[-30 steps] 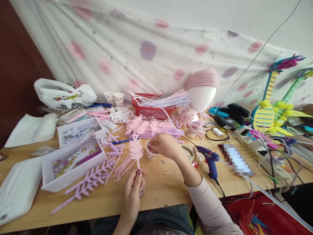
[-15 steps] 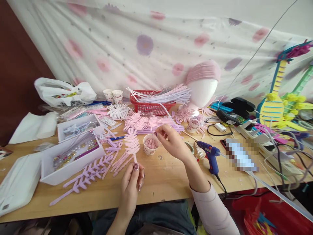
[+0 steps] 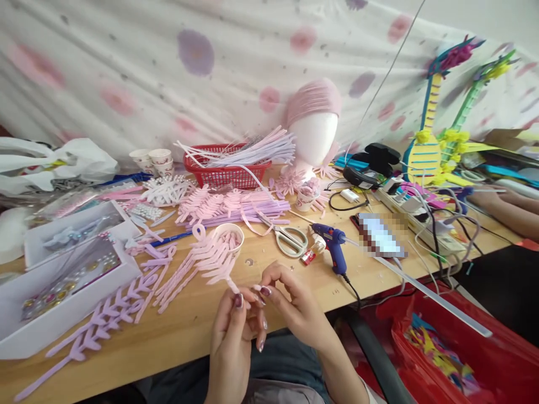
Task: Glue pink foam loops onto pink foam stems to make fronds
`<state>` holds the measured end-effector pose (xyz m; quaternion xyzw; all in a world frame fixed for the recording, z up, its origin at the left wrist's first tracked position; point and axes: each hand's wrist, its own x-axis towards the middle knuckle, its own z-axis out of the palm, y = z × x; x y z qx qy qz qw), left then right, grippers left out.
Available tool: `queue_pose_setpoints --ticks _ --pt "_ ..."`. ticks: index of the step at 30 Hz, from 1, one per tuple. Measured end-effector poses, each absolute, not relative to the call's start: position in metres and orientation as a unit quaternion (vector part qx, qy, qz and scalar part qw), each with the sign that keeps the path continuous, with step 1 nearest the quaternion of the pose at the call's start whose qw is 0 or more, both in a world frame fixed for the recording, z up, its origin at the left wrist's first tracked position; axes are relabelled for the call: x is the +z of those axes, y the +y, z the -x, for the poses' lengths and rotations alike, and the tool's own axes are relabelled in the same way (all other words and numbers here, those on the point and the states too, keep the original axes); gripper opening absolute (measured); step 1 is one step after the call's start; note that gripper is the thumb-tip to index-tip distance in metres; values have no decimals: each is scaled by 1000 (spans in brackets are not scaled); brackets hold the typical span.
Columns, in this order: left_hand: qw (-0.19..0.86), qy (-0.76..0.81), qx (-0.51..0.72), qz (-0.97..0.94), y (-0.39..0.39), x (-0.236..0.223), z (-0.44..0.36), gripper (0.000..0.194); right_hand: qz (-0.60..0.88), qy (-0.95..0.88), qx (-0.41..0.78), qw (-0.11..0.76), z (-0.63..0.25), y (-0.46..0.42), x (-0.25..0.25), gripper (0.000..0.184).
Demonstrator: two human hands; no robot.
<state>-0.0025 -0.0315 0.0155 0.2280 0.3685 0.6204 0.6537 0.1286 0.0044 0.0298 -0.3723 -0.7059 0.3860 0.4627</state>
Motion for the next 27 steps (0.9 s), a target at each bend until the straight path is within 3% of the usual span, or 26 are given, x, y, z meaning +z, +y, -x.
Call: queue_pose_setpoints --ticks 10,18,27 --pt "662 462 561 -186 -27 32 1 44 326 -796 377 344 -146 4 46 19" --pt "556 536 567 -286 -22 3 8 48 370 -829 322 270 -139 1 58 19" --pt "578 531 581 -218 -20 8 14 47 400 -850 256 227 -124 -4 61 15"
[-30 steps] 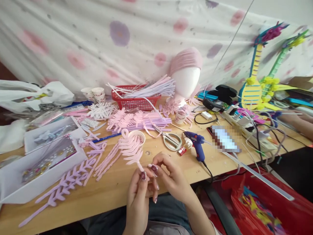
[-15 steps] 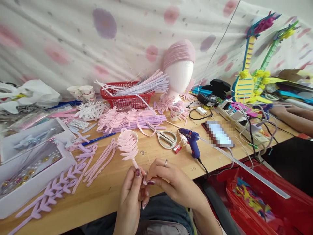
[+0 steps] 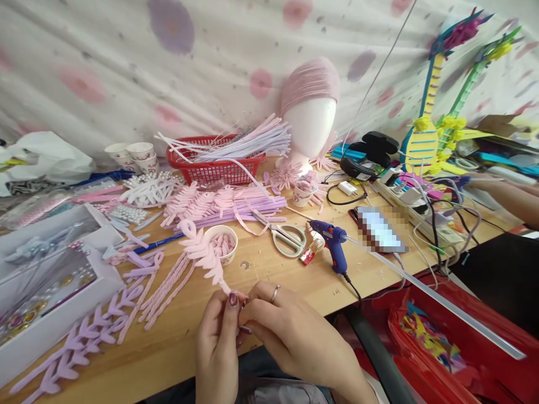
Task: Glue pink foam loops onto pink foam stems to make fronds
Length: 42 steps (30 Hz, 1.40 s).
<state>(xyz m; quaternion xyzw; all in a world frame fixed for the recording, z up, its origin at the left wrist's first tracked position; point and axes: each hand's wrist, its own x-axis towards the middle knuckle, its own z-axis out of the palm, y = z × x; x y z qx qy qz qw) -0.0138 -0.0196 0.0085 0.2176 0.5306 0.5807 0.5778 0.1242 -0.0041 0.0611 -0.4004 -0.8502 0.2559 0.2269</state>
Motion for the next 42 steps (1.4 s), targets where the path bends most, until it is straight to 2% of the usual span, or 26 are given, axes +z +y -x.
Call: queue_pose_setpoints --ticks 5,9,15,22,25,28,32,36,42 --pt "544 539 623 -158 -18 14 15 49 378 -832 278 298 -112 -2 53 10" --pt "507 548 657 -102 -17 23 16 56 378 -824 248 342 -101 0 45 13" --pt "484 544 680 -89 -16 28 16 54 378 -826 160 386 -91 -1 33 23" --pt "476 541 687 -97 -16 28 18 45 367 -809 139 437 -90 -2 25 16" --pt "478 535 689 -103 -16 29 20 42 364 -792 181 454 -90 -2 25 15" --pt "474 530 697 -88 -12 30 20 47 382 -755 253 469 -89 -1 24 18" --pt "476 513 710 -76 -7 29 20 48 415 -695 323 491 -84 2 19 9" --pt "462 497 728 -94 -6 27 21 43 442 -664 345 494 -78 5 16 6" --pt "439 496 741 -112 -5 23 20 41 454 -652 350 497 -74 6 14 12"
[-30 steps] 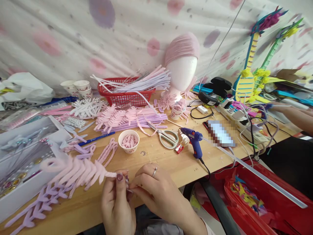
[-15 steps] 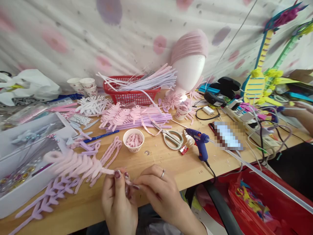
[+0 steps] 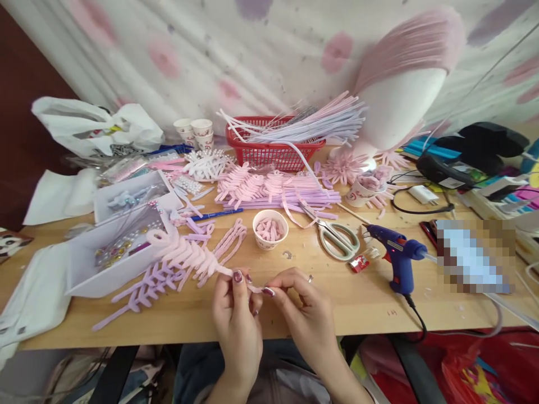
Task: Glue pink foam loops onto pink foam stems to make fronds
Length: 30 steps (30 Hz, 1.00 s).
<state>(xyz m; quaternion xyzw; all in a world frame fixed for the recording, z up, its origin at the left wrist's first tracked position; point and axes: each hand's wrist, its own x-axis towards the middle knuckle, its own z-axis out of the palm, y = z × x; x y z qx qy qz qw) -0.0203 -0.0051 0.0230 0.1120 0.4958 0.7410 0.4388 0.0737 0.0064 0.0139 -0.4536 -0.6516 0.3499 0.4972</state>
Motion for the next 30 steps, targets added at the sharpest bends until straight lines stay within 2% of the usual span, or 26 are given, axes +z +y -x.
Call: queue_pose_setpoints --ticks 4,15,20,30 --pt "419 500 753 -89 -3 23 21 44 438 -651 348 513 -71 4 11 12" --pt "449 486 744 -92 -1 19 22 39 440 -623 381 522 -72 9 7 9" --pt "492 470 726 -98 -4 16 31 32 419 -624 402 523 -83 11 12 10" --pt "589 485 629 -148 -19 21 30 42 378 -543 488 569 -90 29 21 8"
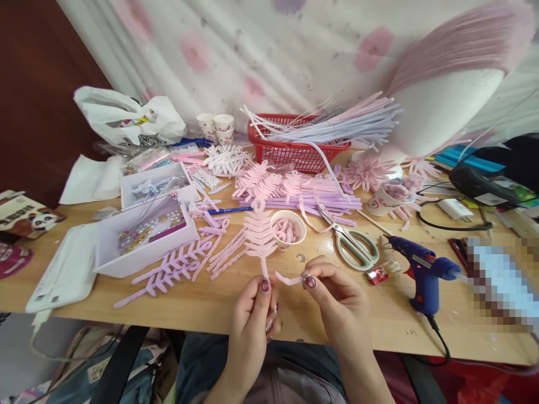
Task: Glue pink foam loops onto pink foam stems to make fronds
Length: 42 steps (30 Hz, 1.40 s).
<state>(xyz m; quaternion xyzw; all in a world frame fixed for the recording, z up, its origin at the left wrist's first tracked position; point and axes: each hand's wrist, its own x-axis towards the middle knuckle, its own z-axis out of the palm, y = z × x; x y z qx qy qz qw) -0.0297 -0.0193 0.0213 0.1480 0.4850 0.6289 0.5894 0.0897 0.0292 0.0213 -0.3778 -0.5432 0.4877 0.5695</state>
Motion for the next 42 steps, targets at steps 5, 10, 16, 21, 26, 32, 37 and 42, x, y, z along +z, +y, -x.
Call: queue_pose_setpoints --ticks 5,10,16,21,26,32,37,42 --pt "608 492 597 -178 -25 23 24 43 387 -522 508 565 -85 36 21 6" --pt "570 469 659 -149 -22 26 32 37 390 -525 530 539 -92 33 21 9" --pt "588 373 700 -158 -22 35 43 25 406 -528 552 501 -94 26 20 17" --pt "587 323 720 -184 -22 32 40 19 396 -535 526 530 -90 20 19 13" --pt "587 316 725 -171 -23 32 39 15 407 -546 472 560 -86 12 17 9" --pt "586 309 728 -177 -24 33 35 14 407 -549 453 573 -87 8 15 9" --pt "577 308 735 -181 -23 33 36 14 402 -564 452 562 -88 8 17 12" --pt "577 307 740 -155 -25 34 36 11 409 -561 449 562 -87 9 16 12"
